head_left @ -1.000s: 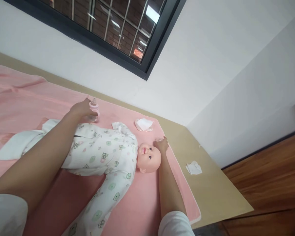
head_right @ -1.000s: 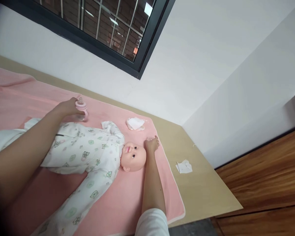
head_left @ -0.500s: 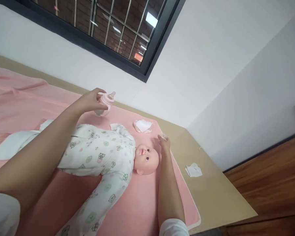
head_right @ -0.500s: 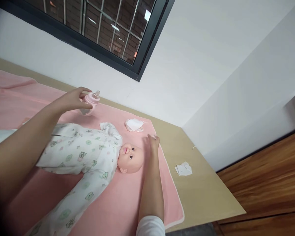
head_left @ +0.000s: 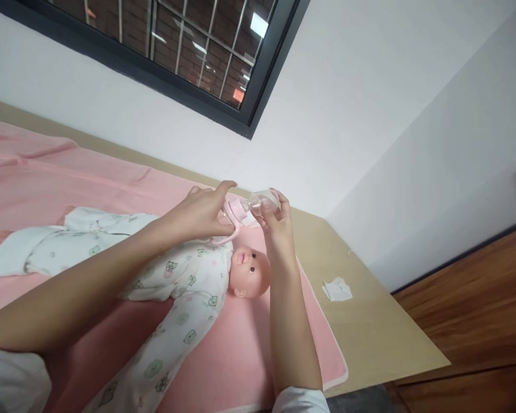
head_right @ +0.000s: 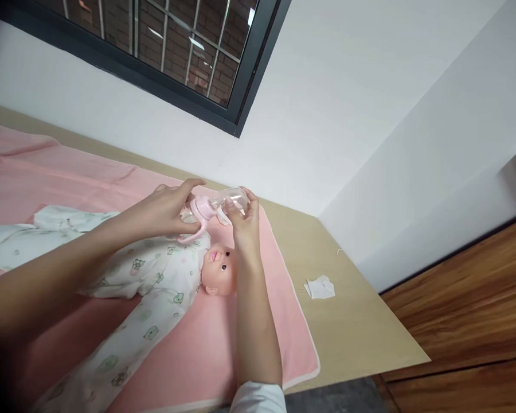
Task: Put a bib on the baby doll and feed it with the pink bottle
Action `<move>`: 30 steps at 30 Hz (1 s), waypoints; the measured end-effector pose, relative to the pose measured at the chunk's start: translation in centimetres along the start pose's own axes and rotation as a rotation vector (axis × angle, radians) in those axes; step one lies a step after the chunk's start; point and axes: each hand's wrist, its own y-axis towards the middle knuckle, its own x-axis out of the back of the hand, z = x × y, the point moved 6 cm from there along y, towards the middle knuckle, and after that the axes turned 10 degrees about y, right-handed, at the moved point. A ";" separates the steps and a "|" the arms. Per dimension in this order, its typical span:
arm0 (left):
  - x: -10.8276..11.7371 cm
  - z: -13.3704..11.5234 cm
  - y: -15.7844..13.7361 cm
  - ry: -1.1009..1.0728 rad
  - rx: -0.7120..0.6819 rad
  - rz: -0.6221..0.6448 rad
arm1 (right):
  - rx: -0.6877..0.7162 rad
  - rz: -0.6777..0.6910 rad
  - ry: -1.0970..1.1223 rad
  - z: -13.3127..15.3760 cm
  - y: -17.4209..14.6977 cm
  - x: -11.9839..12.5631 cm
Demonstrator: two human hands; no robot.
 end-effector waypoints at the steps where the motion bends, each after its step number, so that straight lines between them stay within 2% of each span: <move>1: -0.1 -0.1 0.0 -0.001 -0.012 -0.001 | 0.018 0.016 -0.038 0.0 -0.1 -0.4; 6: -0.6 -0.2 0.1 -0.023 -0.065 0.013 | 0.052 0.065 -0.140 -0.8 -0.2 -1.5; 10: -0.1 -0.2 0.0 -0.036 -0.034 0.008 | 0.034 0.118 -0.145 -1.3 -0.4 -2.3; 15: 1.0 0.7 -0.1 -0.145 0.028 -0.017 | -0.033 0.271 -0.086 -0.3 -1.0 -3.0; 21: 1.5 1.5 -0.2 -0.257 0.013 0.003 | -0.044 0.446 -0.128 0.6 -2.0 -3.5; 24: 1.5 1.4 -0.3 -0.281 -0.002 0.015 | -0.044 0.451 -0.129 0.2 -2.3 -3.8; 30: 0.9 0.0 -0.8 -0.341 0.038 0.053 | -0.043 0.373 -0.018 0.3 -2.5 -3.9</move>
